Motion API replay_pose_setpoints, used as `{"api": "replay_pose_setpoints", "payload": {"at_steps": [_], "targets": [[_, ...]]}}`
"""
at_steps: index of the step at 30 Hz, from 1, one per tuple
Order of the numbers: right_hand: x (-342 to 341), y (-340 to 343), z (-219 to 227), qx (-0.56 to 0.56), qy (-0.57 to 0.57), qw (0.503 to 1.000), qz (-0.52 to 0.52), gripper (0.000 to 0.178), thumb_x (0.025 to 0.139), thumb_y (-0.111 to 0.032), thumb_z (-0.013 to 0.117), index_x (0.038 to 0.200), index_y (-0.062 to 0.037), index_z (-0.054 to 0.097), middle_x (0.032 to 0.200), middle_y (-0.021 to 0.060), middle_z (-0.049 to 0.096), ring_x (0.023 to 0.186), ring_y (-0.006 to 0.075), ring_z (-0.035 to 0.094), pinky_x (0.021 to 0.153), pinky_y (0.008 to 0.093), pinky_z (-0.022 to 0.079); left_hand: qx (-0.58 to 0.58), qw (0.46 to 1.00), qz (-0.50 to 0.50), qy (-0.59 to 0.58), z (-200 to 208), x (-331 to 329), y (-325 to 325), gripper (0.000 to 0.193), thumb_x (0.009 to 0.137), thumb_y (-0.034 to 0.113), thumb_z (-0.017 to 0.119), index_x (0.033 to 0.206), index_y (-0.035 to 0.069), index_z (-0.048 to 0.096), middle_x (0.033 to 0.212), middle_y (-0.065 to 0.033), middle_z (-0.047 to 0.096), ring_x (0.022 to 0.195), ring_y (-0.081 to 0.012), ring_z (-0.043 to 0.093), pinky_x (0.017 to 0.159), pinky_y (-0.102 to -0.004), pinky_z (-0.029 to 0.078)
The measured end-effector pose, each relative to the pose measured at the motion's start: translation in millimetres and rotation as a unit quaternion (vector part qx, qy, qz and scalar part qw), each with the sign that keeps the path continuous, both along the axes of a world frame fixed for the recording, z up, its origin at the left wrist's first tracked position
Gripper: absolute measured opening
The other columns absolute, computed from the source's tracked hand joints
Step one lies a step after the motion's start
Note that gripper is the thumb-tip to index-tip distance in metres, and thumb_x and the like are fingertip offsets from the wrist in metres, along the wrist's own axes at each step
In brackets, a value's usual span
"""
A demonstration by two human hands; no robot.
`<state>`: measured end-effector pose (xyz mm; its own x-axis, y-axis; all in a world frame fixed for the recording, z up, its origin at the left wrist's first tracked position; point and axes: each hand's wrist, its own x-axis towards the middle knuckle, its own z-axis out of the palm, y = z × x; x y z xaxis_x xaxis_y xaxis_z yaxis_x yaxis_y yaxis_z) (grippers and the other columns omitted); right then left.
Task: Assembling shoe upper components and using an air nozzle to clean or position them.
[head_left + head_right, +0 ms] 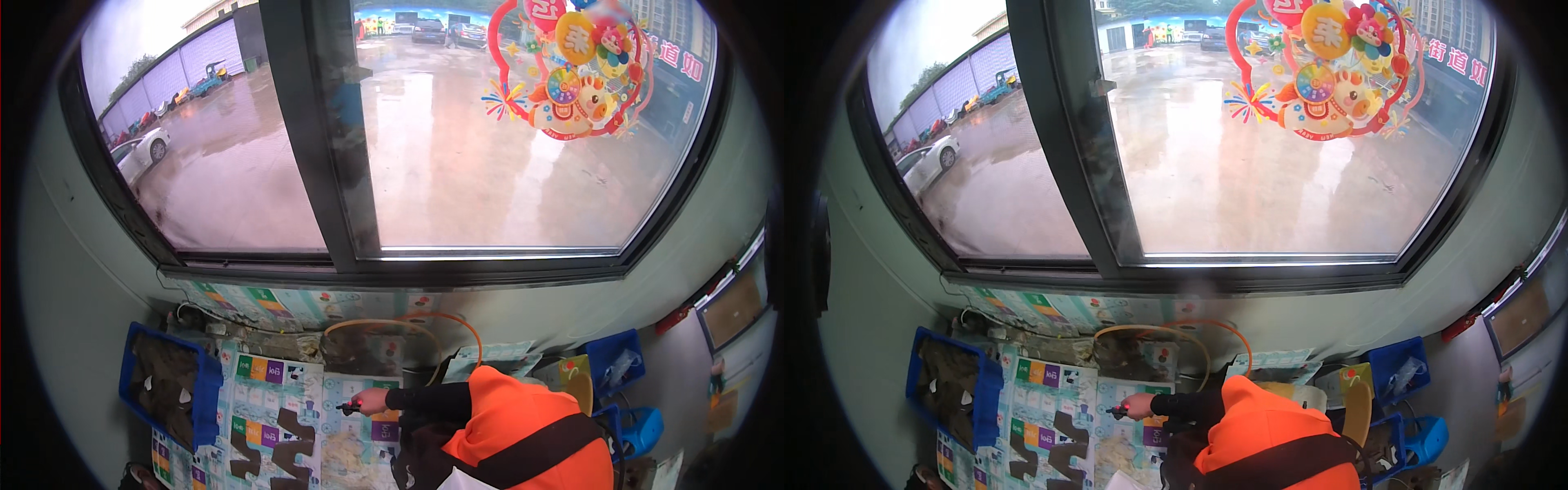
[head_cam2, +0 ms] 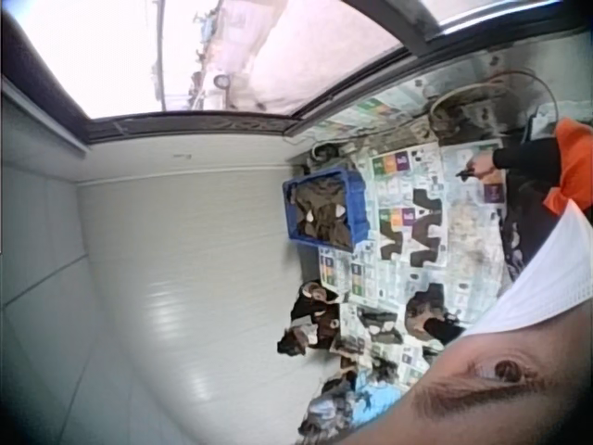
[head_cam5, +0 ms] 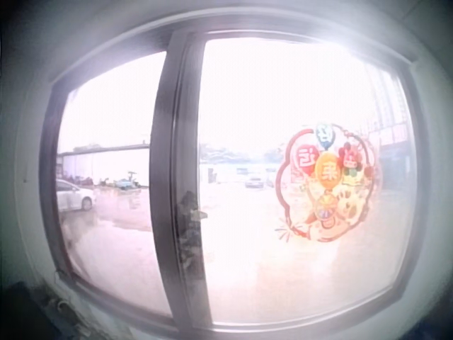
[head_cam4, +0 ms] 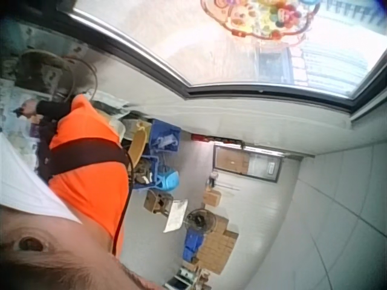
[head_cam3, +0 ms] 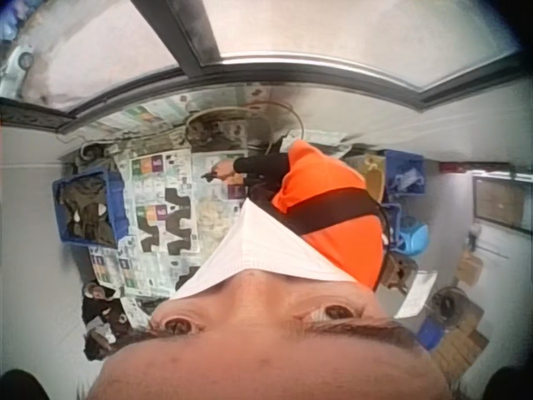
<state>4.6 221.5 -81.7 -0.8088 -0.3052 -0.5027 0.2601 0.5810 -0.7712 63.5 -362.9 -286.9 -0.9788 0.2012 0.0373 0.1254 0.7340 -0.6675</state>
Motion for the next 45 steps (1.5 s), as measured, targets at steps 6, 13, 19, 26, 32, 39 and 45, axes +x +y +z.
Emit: {"api": "replay_pose_setpoints", "payload": {"at_steps": [6,13,19,26,32,39,45], "targets": [[2,5,18,-0.004,-0.022,1.0,-0.02,0.032,0.058,-0.013,0.049,0.089,-0.0091,0.057,0.065,0.0113,0.057,0.056,0.0251,0.056,0.051,0.0357,0.043,0.022,1.0,-0.01,0.009,-14,0,16,0.036,0.075,0.039,0.055,0.091,0.008,0.049,0.092,-0.013,0.057,0.077,-0.026,0.053,0.067,-0.0393,0.042],[4,14,6,0.011,-0.026,0.999,-0.031,0.035,0.057,-0.013,0.049,0.092,-0.0111,0.057,0.062,0.009,0.057,0.049,0.0221,0.055,0.046,0.0351,0.042,0.048,0.998,-0.042,0.027,-23,-23,37,0.04,0.075,0.041,0.055,0.097,0.008,0.045,0.094,-0.0133,0.056,0.08,-0.0258,0.052,0.069,-0.0381,0.042],[7,14,1,0.018,-0.034,0.999,-0.034,0.036,0.056,-0.014,0.049,0.092,-0.0108,0.057,0.067,0.011,0.058,0.056,0.0241,0.056,0.05,0.0366,0.042,0.062,0.995,-0.068,0.037,-22,-38,38,0.044,0.075,0.042,0.055,0.101,0.009,0.043,0.096,-0.0135,0.055,0.082,-0.0256,0.052,0.071,-0.0371,0.042],[7,12,9,0.019,-0.046,0.998,-0.037,0.035,0.059,-0.015,0.048,0.093,-0.0113,0.057,0.071,0.0116,0.058,0.063,0.0257,0.057,0.055,0.0371,0.042,0.075,0.992,-0.087,0.058,-15,-51,34,0.049,0.076,0.043,0.054,0.107,0.009,0.039,0.098,-0.0138,0.054,0.085,-0.0254,0.051,0.073,-0.036,0.042],[7,8,2,0.014,-0.049,0.998,-0.036,0.035,0.06,-0.015,0.048,0.094,-0.0111,0.057,0.075,0.0121,0.059,0.069,0.0261,0.057,0.059,0.0364,0.042,0.083,0.988,-0.099,0.079,-3,-58,28,0.053,0.076,0.045,0.054,0.112,0.009,0.037,0.1,-0.014,0.053,0.087,-0.0252,0.051,0.075,-0.035,0.042],[8,12,-3,0.013,0.0,0.999,-0.03,0.035,0.06,-0.014,0.048,0.094,-0.01,0.058,0.076,0.0127,0.059,0.07,0.0267,0.057,0.06,0.0364,0.042,0.097,0.983,-0.11,0.106,6,-61,28,0.059,0.076,0.046,0.054,0.117,0.009,0.033,0.102,-0.0142,0.052,0.09,-0.025,0.05,0.078,-0.0339,0.042],[10,15,23,-0.005,-0.037,0.999,-0.024,0.036,0.06,-0.014,0.047,0.094,-0.0114,0.058,0.07,0.0099,0.059,0.064,0.0234,0.057,0.056,0.0349,0.043,0.112,0.979,-0.11,0.13,11,-58,30,0.064,0.076,0.047,0.053,0.122,0.01,0.031,0.104,-0.0145,0.052,0.092,-0.0248,0.05,0.08,-0.0329,0.042]]}}
